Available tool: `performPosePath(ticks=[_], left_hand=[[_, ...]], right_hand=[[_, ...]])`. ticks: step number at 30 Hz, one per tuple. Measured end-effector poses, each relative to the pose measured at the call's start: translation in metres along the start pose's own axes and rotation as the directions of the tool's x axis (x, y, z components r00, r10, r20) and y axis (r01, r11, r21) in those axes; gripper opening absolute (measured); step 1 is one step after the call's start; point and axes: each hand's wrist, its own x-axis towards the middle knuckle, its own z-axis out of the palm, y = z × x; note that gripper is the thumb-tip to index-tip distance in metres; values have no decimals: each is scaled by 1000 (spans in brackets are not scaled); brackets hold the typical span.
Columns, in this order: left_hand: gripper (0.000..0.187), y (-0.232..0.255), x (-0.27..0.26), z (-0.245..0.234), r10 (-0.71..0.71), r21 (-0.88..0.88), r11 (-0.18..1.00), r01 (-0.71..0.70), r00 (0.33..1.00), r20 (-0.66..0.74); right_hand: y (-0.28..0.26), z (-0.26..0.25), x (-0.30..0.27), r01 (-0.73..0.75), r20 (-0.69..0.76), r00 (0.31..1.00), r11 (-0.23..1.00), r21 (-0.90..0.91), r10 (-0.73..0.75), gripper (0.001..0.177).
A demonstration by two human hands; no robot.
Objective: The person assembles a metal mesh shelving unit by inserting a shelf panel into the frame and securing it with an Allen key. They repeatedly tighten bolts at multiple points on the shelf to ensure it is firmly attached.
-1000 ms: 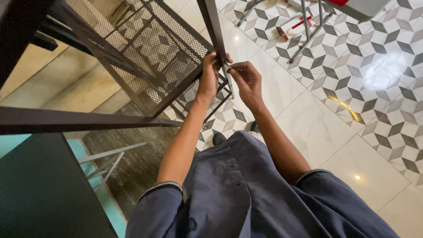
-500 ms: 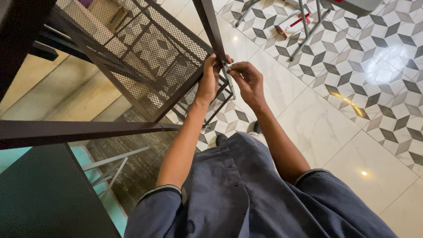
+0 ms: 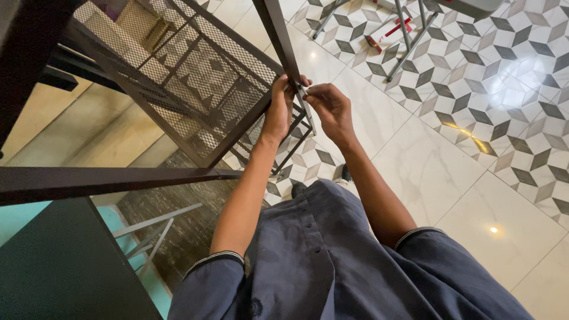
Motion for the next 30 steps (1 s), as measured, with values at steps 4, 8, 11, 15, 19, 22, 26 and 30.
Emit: performPosePath(ticks=[4,8,11,15,19,22,26,30], left_hand=[[43,2,0,0,0,11,1000,0,1000,12],[44,-1,0,-3,-10,19,1000,10,1000,20],[43,-2,2,-5,-8,2,1000,8,1000,27],[44,-1,2,-7,3,37,999,-5,998,56],[51,4,-1,-7,-78,89,993,72,995,66],[52,8,1,-10,-156,54,987,152,985,72],[53,5,0,-14,-183,80,981,177,981,71],[53,2,2,-17,-89,36,996,85,988,129]], right_hand=[[6,-1,2,-12,5,1000,1000,19,12,12],[6,-6,4,-43,25,999,999,-19,43,11],[6,-3,6,-9,20,1000,1000,-19,9,11],[1,3,2,22,4,1000,982,-186,-21,8],[-6,26,-6,-9,-27,1000,999,-52,7,8],[-17,49,-12,-168,-100,978,973,157,185,10],[-22,60,-20,-169,-173,966,977,133,191,15],[-15,55,-18,-132,-221,969,987,-88,110,11]])
